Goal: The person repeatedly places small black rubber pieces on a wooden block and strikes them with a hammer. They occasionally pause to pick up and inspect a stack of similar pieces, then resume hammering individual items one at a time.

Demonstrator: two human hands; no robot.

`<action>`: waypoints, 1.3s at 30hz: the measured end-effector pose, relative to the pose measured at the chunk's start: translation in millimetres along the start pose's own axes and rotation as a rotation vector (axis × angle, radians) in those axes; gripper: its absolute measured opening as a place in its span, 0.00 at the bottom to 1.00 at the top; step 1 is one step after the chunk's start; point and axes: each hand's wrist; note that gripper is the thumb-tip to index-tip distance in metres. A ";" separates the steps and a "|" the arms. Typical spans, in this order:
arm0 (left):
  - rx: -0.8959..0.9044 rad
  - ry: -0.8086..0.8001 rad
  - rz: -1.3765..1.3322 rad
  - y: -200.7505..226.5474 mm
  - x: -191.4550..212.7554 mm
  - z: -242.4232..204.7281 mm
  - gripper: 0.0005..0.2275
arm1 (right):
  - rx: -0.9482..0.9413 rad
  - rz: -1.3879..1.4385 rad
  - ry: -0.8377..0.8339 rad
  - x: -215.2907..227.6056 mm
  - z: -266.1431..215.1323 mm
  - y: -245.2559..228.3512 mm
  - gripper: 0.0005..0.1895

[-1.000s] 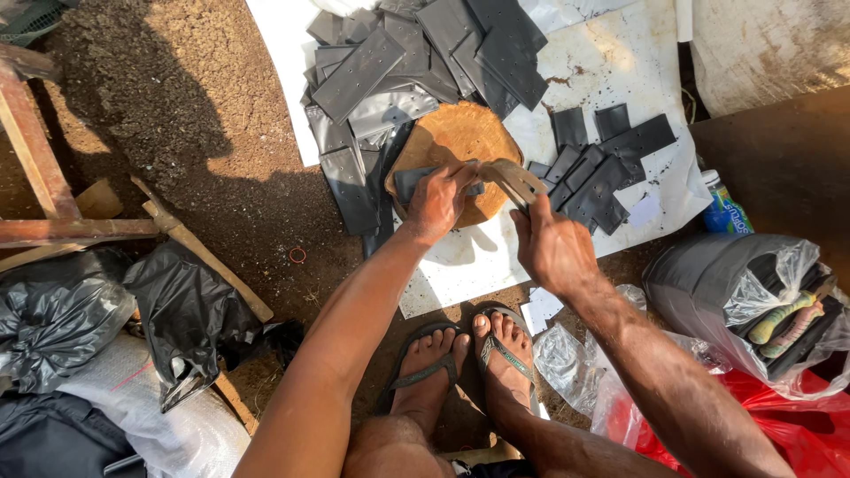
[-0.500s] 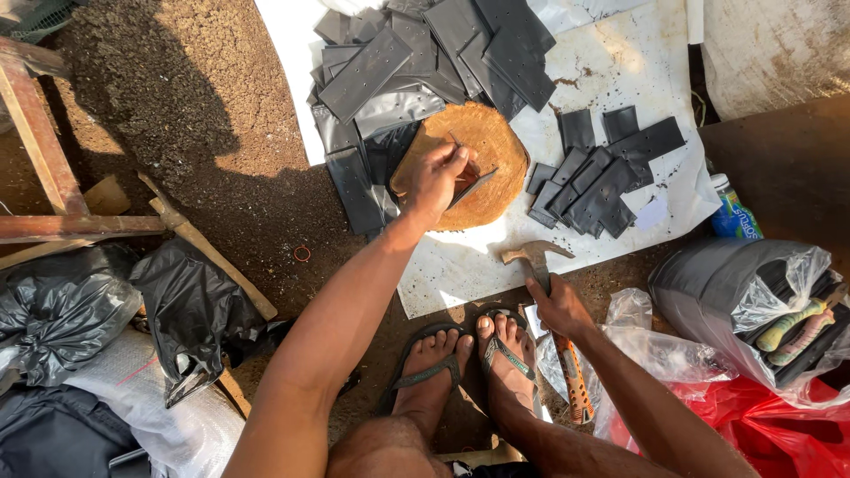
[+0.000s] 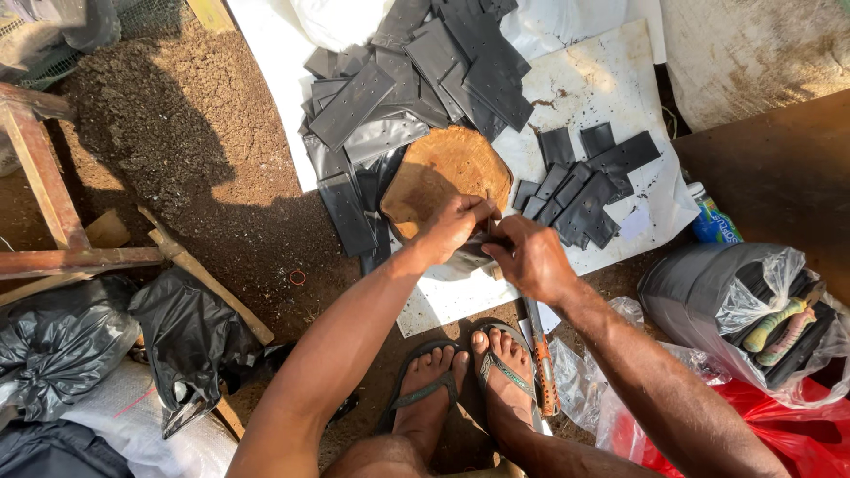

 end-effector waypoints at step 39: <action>-0.038 0.308 0.082 -7.4 18.0 -13.2 0.03 | -0.998 0.204 0.618 -22.4 -16.6 204.0 0.35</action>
Point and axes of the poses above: each hand's wrist, its own z-axis towards the middle knuckle, its own x-axis out of the back of the hand, y = z × x, and after that the axes turned 1 degree about z, right-handed
